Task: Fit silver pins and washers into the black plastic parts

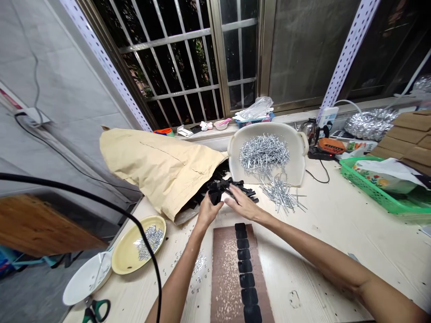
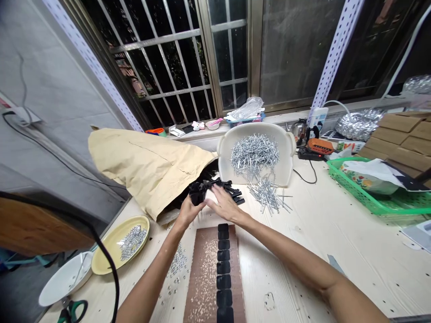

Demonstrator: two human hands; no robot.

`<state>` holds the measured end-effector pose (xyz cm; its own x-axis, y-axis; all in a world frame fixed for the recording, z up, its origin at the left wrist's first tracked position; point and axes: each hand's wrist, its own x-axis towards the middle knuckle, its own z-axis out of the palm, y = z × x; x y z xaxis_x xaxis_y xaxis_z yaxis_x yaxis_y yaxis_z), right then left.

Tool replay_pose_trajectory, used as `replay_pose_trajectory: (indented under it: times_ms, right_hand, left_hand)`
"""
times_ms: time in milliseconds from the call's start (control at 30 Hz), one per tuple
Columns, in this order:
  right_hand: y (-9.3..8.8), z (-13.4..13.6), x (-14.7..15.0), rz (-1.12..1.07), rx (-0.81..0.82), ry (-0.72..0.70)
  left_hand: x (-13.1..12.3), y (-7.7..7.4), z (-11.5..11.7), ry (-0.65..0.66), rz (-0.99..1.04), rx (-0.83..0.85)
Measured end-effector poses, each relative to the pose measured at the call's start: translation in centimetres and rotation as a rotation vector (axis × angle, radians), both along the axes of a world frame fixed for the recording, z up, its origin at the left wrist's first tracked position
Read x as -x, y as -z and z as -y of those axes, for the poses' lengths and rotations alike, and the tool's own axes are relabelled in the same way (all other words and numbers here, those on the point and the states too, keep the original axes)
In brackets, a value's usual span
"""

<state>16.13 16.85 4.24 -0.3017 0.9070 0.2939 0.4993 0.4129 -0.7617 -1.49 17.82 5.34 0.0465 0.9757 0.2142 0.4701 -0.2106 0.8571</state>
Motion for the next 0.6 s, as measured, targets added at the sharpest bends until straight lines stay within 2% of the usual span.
replay_pose_trajectory:
  times_ms: [67, 133, 200, 267, 333, 400, 500, 600]
  right_hand:
    - [2.5, -0.4, -1.8, 0.309, -0.092, 0.088]
    - [5.2, -1.1, -3.4, 0.533, -0.148, 0.13]
    - [7.5, -2.1, -4.1, 0.662, -0.176, 0.132]
    - [8.9, -3.6, -3.8, 0.72, -0.203, 0.14]
    - [9.2, -5.1, -3.0, 0.742, -0.224, 0.138]
    - [8.8, -6.6, -2.3, 0.747, -0.229, 0.09]
    - [7.9, -7.9, -2.7, 0.709, -0.18, -0.064]
    - [7.2, -8.4, -4.4, 0.603, -0.071, -0.223]
  left_hand:
    - [2.0, 0.4, -0.2, 0.052, -0.2, -0.046]
    - [3.4, 1.1, -0.1, 0.178, -0.35, -0.073]
    - [4.0, 2.3, 0.0, 0.314, -0.451, -0.091]
    - [3.6, 3.6, 0.1, 0.431, -0.53, -0.094]
    - [2.6, 4.7, 0.1, 0.514, -0.599, -0.086]
    - [1.3, 5.2, 0.2, 0.541, -0.653, -0.083]
    - [-0.5, 5.2, 0.2, 0.511, -0.702, -0.124]
    - [-1.6, 5.3, 0.1, 0.485, -0.775, -0.16]
